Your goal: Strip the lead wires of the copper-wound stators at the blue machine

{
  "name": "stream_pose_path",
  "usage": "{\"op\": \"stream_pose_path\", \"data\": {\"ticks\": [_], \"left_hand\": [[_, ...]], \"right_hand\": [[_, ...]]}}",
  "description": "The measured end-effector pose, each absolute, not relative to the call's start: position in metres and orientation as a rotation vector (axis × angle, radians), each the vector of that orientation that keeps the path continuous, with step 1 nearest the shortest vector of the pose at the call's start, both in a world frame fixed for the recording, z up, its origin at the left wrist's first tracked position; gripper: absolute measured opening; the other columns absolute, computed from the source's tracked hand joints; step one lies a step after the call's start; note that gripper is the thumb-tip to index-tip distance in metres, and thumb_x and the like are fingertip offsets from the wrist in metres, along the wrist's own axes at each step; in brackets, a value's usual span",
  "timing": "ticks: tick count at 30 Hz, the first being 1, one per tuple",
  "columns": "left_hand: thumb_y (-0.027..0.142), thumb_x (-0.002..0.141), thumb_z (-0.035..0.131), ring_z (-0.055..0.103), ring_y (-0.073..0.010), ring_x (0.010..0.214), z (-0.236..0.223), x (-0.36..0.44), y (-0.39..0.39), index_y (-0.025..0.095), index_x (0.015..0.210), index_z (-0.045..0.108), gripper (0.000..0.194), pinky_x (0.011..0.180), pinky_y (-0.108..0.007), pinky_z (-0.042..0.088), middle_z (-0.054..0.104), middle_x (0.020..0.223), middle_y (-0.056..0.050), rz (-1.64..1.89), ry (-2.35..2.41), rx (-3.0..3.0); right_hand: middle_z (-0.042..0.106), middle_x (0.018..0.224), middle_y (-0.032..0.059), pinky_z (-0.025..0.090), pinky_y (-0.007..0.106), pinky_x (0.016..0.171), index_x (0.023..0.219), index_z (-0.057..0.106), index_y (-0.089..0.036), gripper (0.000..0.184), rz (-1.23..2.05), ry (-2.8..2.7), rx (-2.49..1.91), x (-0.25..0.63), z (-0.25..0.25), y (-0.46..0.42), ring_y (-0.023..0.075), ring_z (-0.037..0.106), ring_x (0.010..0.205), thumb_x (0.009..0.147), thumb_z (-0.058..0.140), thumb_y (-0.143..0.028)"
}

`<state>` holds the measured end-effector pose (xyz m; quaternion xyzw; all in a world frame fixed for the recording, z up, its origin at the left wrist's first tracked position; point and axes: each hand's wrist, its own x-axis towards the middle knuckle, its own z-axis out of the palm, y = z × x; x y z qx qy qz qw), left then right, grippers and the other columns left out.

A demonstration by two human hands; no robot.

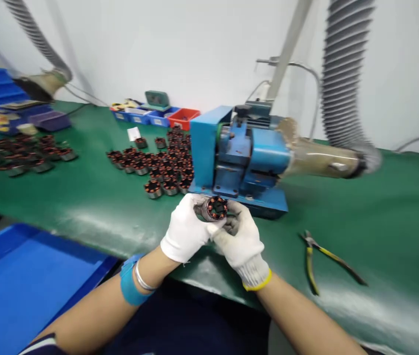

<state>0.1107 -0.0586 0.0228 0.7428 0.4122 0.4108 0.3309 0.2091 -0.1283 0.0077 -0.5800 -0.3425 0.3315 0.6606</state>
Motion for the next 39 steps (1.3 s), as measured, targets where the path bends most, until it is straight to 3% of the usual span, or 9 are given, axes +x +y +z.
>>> {"op": "stream_pose_path", "data": {"ticks": [3, 7, 15, 22, 32, 39], "left_hand": [[0.026, 0.061, 0.074, 0.07, -0.0182, 0.082, 0.036, 0.138, -0.054, 0.018, 0.109, 0.054, 0.053, 0.078, -0.032, 0.059, 0.068, 0.104, -0.006, 0.967, 0.779, 2.01], [0.027, 0.065, 0.069, 0.067, -0.0231, 0.103, 0.045, 0.163, -0.042, 0.016, 0.123, 0.053, 0.062, 0.094, -0.038, 0.056, 0.063, 0.125, -0.012, 0.91, 0.532, 1.998], [0.025, 0.064, 0.069, 0.066, -0.0248, 0.108, 0.037, 0.192, -0.032, 0.015, 0.119, 0.057, 0.056, 0.098, -0.041, 0.054, 0.067, 0.118, -0.01, 1.059, 0.449, 2.055], [0.032, 0.066, 0.071, 0.066, -0.0261, 0.107, 0.042, 0.2, -0.035, 0.017, 0.119, 0.057, 0.057, 0.098, -0.042, 0.053, 0.067, 0.117, -0.01, 1.064, 0.613, 2.053], [0.024, 0.066, 0.069, 0.063, -0.0267, 0.111, 0.047, 0.201, -0.043, 0.017, 0.12, 0.054, 0.057, 0.101, -0.043, 0.05, 0.065, 0.119, -0.01, 1.052, 0.643, 2.091], [0.018, 0.069, 0.07, 0.057, -0.0263, 0.121, 0.03, 0.164, -0.041, 0.017, 0.133, 0.041, 0.07, 0.107, -0.045, 0.045, 0.057, 0.131, -0.015, 0.808, 0.322, 1.941]], "right_hand": [[0.068, 0.093, 0.0071, 0.06, 0.035, 0.065, 0.112, 0.049, -0.021, 0.06, 0.616, -0.627, -1.225, 0.233, 0.011, -0.122, 0.0215, 0.068, 0.076, 0.058, 0.075, -0.034], [0.065, 0.112, 0.0104, 0.059, 0.038, 0.083, 0.116, 0.052, -0.021, 0.059, 0.409, -0.684, -1.152, 0.257, 0.015, -0.118, 0.024, 0.068, 0.094, 0.062, 0.074, -0.03], [0.066, 0.113, 0.0102, 0.058, 0.039, 0.087, 0.116, 0.055, -0.019, 0.066, 0.374, -0.648, -1.234, 0.275, 0.026, -0.114, 0.026, 0.068, 0.097, 0.056, 0.079, -0.03], [0.072, 0.095, 0.0069, 0.059, 0.037, 0.08, 0.105, 0.06, -0.017, 0.048, 0.41, -0.659, -1.294, 0.286, 0.046, -0.117, 0.0226, 0.07, 0.084, 0.062, 0.076, -0.034], [0.071, 0.101, 0.0111, 0.058, 0.042, 0.085, 0.107, 0.057, -0.016, 0.051, 0.421, -0.672, -1.253, 0.287, 0.041, -0.118, 0.0252, 0.069, 0.09, 0.063, 0.075, -0.035], [0.066, 0.107, 0.009, 0.057, 0.039, 0.084, 0.114, 0.059, -0.02, 0.054, 0.088, -1.165, -1.397, 0.273, 0.036, -0.136, 0.0254, 0.067, 0.096, 0.066, 0.076, -0.037]]}}
